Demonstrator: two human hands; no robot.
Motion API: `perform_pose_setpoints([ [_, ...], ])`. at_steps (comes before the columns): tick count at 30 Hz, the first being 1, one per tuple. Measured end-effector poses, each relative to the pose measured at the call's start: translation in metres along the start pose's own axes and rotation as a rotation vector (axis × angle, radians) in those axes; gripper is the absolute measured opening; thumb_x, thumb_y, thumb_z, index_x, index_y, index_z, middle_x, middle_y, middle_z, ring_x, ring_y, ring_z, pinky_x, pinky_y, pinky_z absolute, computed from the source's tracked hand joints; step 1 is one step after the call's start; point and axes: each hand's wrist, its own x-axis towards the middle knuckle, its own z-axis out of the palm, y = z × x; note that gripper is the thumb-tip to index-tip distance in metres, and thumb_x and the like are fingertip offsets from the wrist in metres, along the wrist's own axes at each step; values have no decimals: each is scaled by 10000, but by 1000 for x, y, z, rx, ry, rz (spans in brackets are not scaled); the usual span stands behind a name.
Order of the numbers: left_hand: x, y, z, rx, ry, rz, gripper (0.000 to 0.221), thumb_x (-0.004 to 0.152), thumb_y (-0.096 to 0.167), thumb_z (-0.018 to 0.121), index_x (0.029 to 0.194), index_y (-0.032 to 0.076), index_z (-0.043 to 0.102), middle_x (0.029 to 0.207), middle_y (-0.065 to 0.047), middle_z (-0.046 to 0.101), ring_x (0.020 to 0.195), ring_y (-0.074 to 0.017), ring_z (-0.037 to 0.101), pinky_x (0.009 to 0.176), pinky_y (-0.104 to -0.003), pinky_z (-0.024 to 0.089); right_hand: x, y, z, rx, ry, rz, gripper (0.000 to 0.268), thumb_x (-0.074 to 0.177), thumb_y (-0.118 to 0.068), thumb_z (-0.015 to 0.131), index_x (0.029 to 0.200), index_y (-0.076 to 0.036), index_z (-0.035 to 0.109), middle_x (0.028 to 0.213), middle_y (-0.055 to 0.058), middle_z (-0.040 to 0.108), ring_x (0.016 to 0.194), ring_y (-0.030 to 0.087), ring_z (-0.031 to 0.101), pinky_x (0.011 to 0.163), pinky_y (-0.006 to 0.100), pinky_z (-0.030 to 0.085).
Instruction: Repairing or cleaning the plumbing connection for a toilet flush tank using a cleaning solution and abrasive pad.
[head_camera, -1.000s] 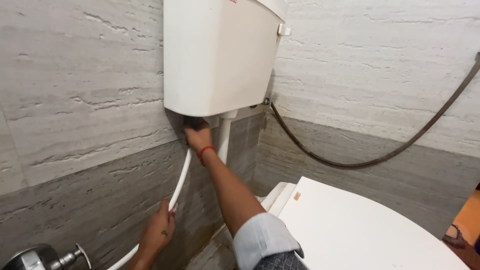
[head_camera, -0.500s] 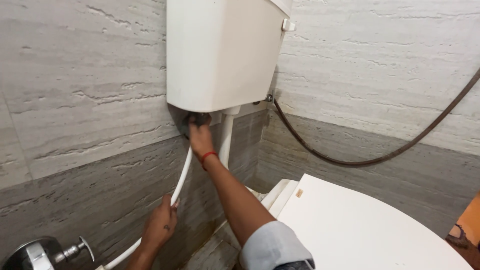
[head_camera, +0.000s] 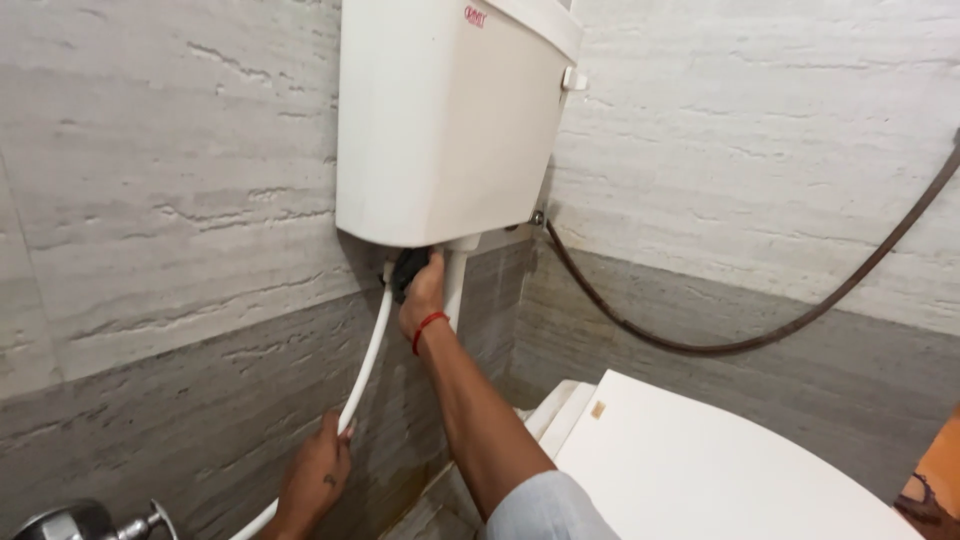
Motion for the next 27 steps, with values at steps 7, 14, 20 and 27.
perform_pose_setpoints([
  [7,11,-18,15,-7,-3,-26,197,954,209,553,1109,101,501,828,-285,703,827,-510,672,697,-619,477,-25,-20,31,86,344,-182,178,980,-110,551,1115,-44,648,968,80,710,800,218,663,713,389,557],
  [14,12,-7,4,-27,-110,-122,189,1002,232,523,1141,105,514,813,-276,714,787,-485,708,696,-581,499,-60,-7,36,-237,291,-261,285,1058,-210,504,1225,-58,677,1140,37,720,986,127,636,863,264,497],
  [20,9,-5,1,-20,-94,-133,161,992,226,526,1098,106,513,810,-279,699,801,-486,692,699,-579,485,-72,-9,25,-405,137,-338,249,1045,-264,626,1061,-55,491,964,77,629,873,148,570,768,324,473],
  [27,6,-8,5,-4,0,-64,155,973,229,546,1079,122,510,831,-271,702,847,-494,673,704,-611,467,-58,-11,14,-115,77,-295,242,933,-165,735,999,-59,528,987,44,663,900,114,597,828,270,497],
])
